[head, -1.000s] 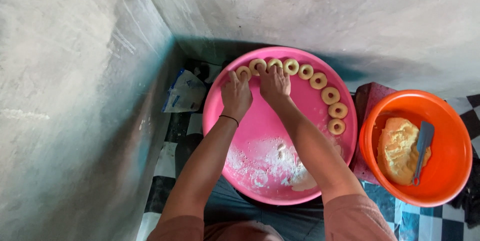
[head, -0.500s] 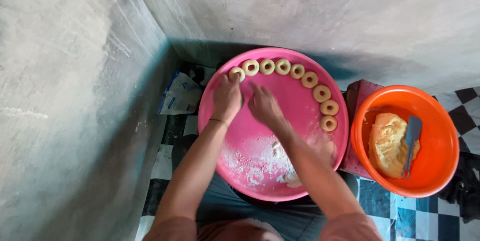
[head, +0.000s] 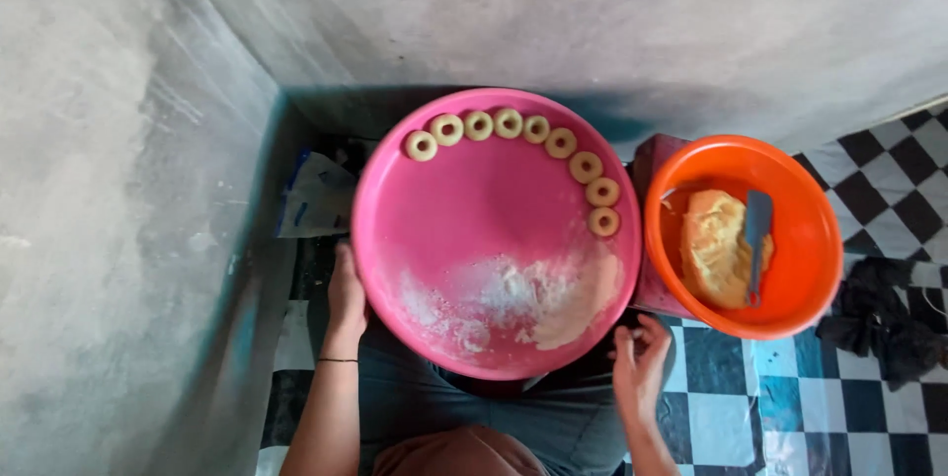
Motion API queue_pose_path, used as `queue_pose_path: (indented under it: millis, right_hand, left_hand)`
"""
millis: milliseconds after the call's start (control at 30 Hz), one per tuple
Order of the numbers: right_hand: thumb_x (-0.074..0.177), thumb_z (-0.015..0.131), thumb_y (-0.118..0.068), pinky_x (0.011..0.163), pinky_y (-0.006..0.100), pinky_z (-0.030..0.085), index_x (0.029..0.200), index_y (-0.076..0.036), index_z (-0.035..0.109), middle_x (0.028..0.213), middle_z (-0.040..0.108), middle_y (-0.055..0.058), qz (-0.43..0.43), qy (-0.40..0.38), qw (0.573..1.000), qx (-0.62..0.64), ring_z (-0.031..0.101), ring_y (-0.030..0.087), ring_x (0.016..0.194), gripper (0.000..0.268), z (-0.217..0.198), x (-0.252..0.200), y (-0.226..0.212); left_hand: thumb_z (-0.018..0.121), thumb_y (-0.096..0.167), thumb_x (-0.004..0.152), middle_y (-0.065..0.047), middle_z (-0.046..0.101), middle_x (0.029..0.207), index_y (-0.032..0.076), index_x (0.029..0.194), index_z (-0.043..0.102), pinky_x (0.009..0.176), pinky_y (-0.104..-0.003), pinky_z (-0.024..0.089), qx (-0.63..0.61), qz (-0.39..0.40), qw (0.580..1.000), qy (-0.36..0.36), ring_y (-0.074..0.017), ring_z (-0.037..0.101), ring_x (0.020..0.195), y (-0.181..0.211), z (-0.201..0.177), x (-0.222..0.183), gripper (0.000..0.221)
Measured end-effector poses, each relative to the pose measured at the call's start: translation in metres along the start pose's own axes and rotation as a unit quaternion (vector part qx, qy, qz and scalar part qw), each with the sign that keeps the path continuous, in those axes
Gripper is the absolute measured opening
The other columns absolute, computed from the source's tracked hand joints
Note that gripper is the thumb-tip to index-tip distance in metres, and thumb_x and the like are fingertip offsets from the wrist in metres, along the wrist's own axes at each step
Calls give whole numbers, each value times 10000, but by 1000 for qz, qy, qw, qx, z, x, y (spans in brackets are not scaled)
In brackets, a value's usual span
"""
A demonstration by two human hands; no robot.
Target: A person is manually forming donuts from dough, rolling them into balls and then shaping them into rings on a tray.
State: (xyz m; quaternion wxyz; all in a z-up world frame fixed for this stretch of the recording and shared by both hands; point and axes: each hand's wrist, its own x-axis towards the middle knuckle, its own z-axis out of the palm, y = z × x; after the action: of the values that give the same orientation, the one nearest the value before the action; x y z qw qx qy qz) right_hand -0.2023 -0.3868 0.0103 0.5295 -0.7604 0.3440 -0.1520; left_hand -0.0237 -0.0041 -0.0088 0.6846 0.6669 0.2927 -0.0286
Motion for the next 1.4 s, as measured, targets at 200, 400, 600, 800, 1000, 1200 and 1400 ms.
queue_pose_path:
  millis: [200,400,600,800,1000,1200,1400]
  right_hand:
    - [998,530,-186,884,471,536,1475,-81,430,1238,620,222,335,-106,897,268,626,326,1045,498,33,-33,-5]
    - [993,541,-120,861,407,542,1335,82,538,1177,650,240,361,-100,853,363,641,317,986,398,52,-35,1]
    - [997,543,-110,861,405,539,1329,88,547,1192,650,237,341,-119,864,350,635,312,998,387,49,-33,8]
    - [987,542,-124,878,398,530,1338,99,530,1197,634,242,338,-116,879,316,624,311,1008,417,49,-37,-3]
    - [1001,562,-131,801,358,527,1278,92,556,1093,634,204,337,-114,886,297,594,244,872,356,49,-34,7]
    - [1000,556,-137,776,348,530,1293,99,538,1082,621,202,333,-128,892,278,589,236,854,377,48,-32,9]
    - [989,567,-136,723,325,545,1299,85,537,1094,640,203,332,-131,894,273,622,250,859,382,48,-30,18]
  left_hand:
    - [508,332,1012,-129,640,1099,18,1292,603,770,-364,496,-272,-179,936,-133,-213,579,894,-108,-5,38,431]
    - [541,234,1014,-96,653,922,-16,1125,645,637,-305,474,-138,-19,988,-70,-147,558,741,-103,-1,37,293]
    - [510,261,1002,-138,620,1182,54,1334,579,809,-333,513,119,97,988,-6,-237,626,958,-55,-4,44,397]
    - [562,295,979,-127,657,1106,42,1284,608,732,-327,553,-17,-39,997,-59,-204,639,878,-88,-3,58,399]
    - [555,239,978,-106,643,931,15,1091,638,604,-314,478,-40,6,995,-93,-167,575,738,-86,6,61,264]
    - [547,178,977,-83,627,739,-15,881,669,465,-299,395,-64,50,989,-121,-126,504,585,-82,4,60,248]
    - [742,186,863,-261,537,1262,53,1450,498,877,-483,474,469,317,824,11,-426,481,1057,-46,-40,44,649]
